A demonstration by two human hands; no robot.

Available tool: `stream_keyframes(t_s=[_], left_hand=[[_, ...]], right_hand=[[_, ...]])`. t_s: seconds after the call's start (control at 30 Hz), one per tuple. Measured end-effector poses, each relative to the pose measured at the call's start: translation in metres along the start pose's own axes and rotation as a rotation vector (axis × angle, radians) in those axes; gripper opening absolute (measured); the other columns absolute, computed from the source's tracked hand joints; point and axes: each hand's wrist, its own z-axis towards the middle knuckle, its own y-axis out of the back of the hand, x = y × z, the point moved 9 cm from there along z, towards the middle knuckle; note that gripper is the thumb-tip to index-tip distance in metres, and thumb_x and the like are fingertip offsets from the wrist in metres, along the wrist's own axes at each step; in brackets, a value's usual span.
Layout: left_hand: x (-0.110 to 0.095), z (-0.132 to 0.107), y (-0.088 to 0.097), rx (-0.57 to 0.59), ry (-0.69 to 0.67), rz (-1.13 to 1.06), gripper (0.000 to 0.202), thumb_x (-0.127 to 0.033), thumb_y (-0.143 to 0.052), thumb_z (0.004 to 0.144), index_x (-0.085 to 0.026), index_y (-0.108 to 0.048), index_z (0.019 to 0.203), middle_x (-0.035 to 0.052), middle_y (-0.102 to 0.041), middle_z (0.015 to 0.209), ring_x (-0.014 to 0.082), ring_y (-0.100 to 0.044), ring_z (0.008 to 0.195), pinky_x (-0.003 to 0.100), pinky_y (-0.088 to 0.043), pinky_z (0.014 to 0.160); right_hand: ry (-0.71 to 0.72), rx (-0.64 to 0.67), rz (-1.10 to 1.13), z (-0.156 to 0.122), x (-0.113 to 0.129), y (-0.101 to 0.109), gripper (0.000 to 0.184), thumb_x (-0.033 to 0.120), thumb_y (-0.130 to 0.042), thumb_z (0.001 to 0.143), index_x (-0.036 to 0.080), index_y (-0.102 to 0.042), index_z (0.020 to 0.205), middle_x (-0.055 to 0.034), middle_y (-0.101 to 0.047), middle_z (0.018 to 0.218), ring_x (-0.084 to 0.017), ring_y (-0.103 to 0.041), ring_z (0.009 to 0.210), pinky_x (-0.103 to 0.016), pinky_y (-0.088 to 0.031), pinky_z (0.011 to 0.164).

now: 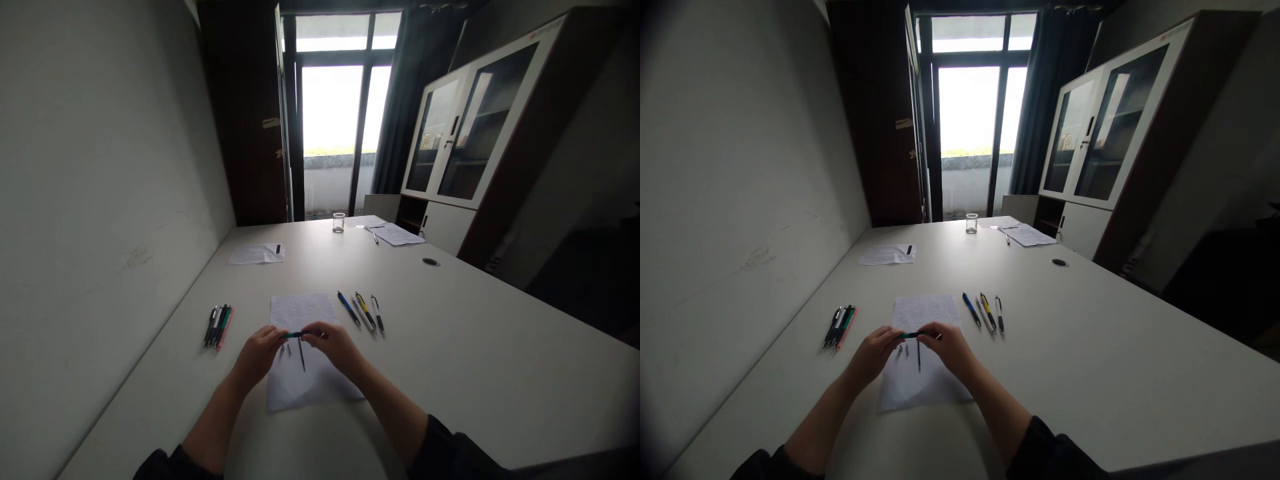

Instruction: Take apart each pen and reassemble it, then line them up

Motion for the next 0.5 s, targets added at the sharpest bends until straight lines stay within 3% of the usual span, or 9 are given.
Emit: stream_keyframes(t_s=[0.1, 0.3, 0.5], left_hand=[[-0.001, 0.000, -0.003, 0.014, 0.001, -0.011, 0.023, -0.022, -0.048, 0.096, -0.023, -0.065, 0.112, 0.0051, -0.066, 0.094, 0.0158, -0.061, 0.086, 0.026, -0.050, 0.077], [0.006, 0.000, 0.001, -0.014, 0.024, -0.063, 0.042, -0.011, -0.042, 0.094, -0.026, -0.057, 0.130, 0.0040, -0.063, 0.091, 0.0127, -0.057, 0.076, 0.024, -0.050, 0.073], [0.019, -0.003, 0.003, -0.029, 0.081, -0.109, 0.047, -0.006, -0.039, 0.090, -0.026, -0.060, 0.127, 0.0039, -0.062, 0.090, 0.0123, -0.057, 0.076, 0.025, -0.050, 0.075]], right_hand=[[0.033, 0.004, -0.040, 0.000, 0.000, -0.002, 0.020, 0.036, -0.069, 0.081, 0.020, -0.075, 0.093, -0.0021, -0.071, 0.077, -0.015, -0.061, 0.068, -0.026, -0.048, 0.066], [0.120, -0.006, -0.200, -0.001, 0.005, 0.003, 0.030, 0.029, -0.064, 0.087, 0.024, -0.065, 0.116, -0.0033, -0.069, 0.093, -0.014, -0.061, 0.070, -0.028, -0.052, 0.069], [0.366, 0.213, -0.648, -0.013, 0.010, -0.031, 0.027, 0.015, -0.067, 0.085, 0.029, -0.071, 0.107, -0.0054, -0.061, 0.105, -0.021, -0.056, 0.098, -0.032, -0.049, 0.084]])
